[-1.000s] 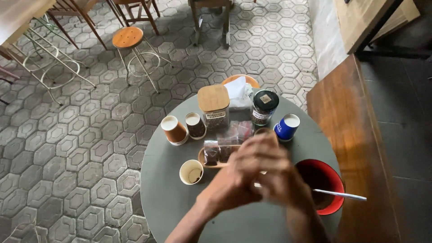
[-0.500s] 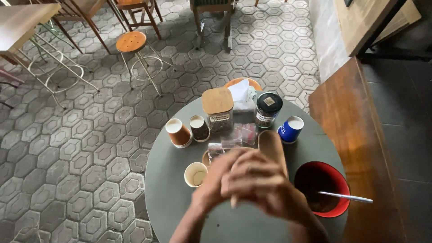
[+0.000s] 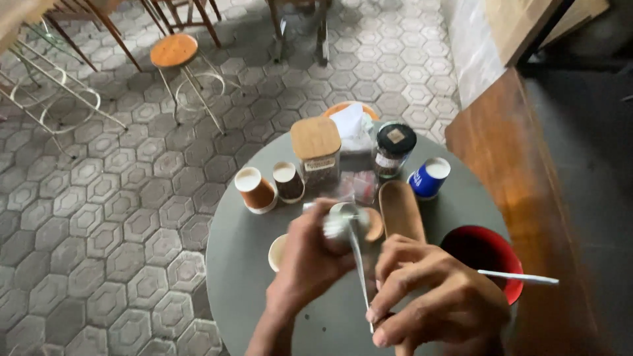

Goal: The person scoops coffee beans from a red bowl into a manual coffee grinder using a spoon. They then close the grinder and operate the handle to grind the beans. The person repeats the process of scooping and grinding multiple times.

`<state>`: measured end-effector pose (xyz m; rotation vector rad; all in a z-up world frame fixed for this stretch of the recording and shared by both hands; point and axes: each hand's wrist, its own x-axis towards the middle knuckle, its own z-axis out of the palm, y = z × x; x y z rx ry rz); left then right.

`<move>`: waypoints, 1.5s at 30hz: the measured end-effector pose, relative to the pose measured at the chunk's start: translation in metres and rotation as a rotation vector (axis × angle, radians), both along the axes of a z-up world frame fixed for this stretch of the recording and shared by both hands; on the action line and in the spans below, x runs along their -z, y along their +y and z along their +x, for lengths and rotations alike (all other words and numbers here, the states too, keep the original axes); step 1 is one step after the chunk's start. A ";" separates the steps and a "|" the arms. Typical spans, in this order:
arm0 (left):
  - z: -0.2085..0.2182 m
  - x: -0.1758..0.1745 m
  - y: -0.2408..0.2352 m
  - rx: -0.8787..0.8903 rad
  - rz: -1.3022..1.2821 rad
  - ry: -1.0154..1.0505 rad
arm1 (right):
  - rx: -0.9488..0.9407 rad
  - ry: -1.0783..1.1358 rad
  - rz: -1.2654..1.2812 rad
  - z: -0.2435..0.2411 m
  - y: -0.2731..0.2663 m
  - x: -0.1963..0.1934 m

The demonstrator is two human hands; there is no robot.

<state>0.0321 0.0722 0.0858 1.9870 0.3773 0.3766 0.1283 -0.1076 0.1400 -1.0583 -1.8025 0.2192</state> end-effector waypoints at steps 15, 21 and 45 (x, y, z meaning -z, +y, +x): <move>-0.049 -0.005 -0.009 0.186 0.022 -0.520 | 1.003 -0.047 0.019 -0.035 -0.062 0.025; -0.015 -0.004 -0.021 0.093 0.541 -0.062 | 0.093 -0.180 -0.195 -0.036 -0.023 -0.008; -0.022 0.009 -0.047 0.499 0.640 -0.012 | 0.902 0.011 0.097 -0.048 -0.012 0.024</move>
